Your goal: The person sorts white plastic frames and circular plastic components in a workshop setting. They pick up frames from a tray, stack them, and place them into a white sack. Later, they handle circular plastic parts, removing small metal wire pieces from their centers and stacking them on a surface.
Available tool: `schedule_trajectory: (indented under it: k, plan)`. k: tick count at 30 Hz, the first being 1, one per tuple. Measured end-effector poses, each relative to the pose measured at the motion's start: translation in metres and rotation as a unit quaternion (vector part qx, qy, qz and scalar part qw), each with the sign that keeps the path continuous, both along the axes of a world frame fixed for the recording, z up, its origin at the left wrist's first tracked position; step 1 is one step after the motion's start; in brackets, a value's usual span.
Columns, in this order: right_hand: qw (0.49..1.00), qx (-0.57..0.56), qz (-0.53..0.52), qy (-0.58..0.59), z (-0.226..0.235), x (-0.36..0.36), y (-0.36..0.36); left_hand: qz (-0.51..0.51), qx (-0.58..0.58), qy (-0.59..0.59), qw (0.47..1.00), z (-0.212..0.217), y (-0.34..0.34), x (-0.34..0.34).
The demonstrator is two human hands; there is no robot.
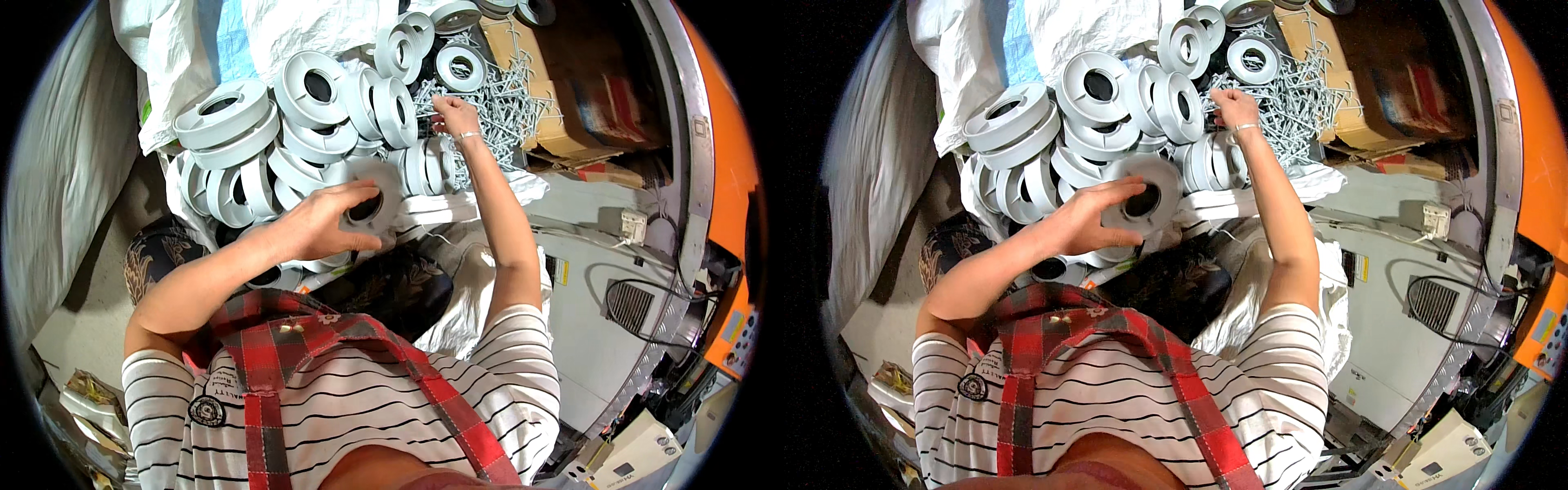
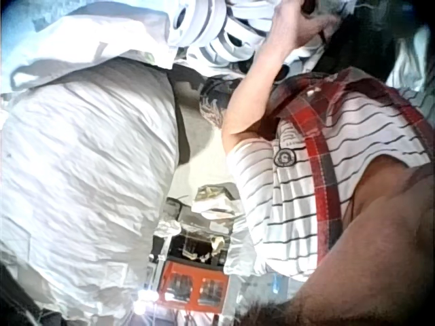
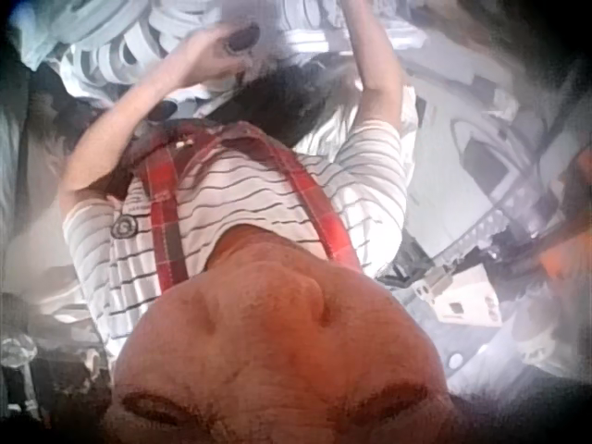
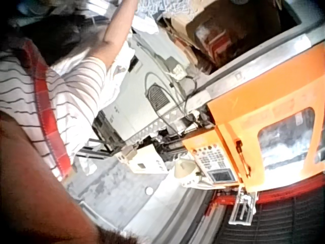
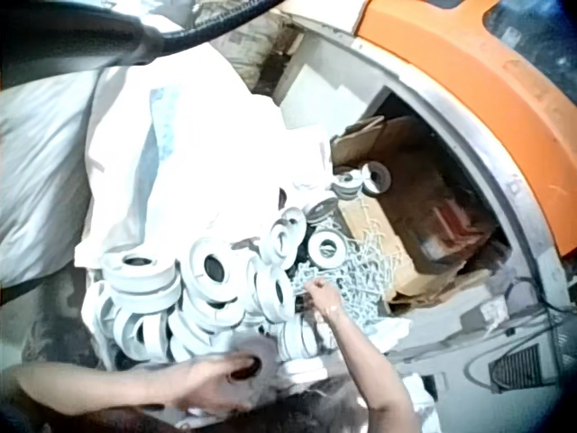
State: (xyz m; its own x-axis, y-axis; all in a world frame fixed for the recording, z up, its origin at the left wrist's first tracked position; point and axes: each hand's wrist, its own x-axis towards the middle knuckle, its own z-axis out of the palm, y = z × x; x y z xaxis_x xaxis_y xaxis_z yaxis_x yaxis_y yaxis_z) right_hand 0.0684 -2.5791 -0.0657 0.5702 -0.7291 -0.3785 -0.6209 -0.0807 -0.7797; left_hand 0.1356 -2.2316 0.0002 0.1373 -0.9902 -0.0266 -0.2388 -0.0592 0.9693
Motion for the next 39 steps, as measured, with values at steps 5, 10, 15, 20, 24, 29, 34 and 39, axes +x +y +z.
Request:
schedule_trajectory:
  k: [5,10,15,20,24,29,34,39]
  plan:
    - [0.986,0.076,-0.142,-0.037,-0.095,0.063,-0.051,0.178,0.064,0.227,0.955,-0.007,-0.015,0.020]
    - [0.976,0.092,-0.195,-0.001,-0.157,0.090,-0.047,0.225,0.118,0.254,0.933,-0.020,-0.027,0.045]
    - [0.986,0.083,0.005,-0.144,-0.085,0.063,0.003,0.291,0.024,0.269,0.918,-0.024,-0.036,0.050]
    - [0.960,0.002,0.259,-0.107,-0.013,0.031,0.092,0.303,0.017,0.475,0.826,0.004,-0.045,0.055]
    - [0.957,-0.001,0.178,-0.230,-0.052,0.034,0.033,0.331,0.044,0.508,0.794,0.009,-0.040,0.058]
    - [0.987,-0.150,-0.036,0.042,-0.116,0.054,-0.072,0.335,0.050,0.510,0.790,0.005,-0.037,0.063]
    - [0.984,-0.083,-0.068,0.144,-0.184,0.097,-0.089,0.342,0.032,0.507,0.790,-0.001,-0.039,0.068]
    - [0.986,-0.142,-0.057,0.067,-0.168,0.097,-0.086,0.345,0.032,0.493,0.798,-0.003,-0.032,0.071]
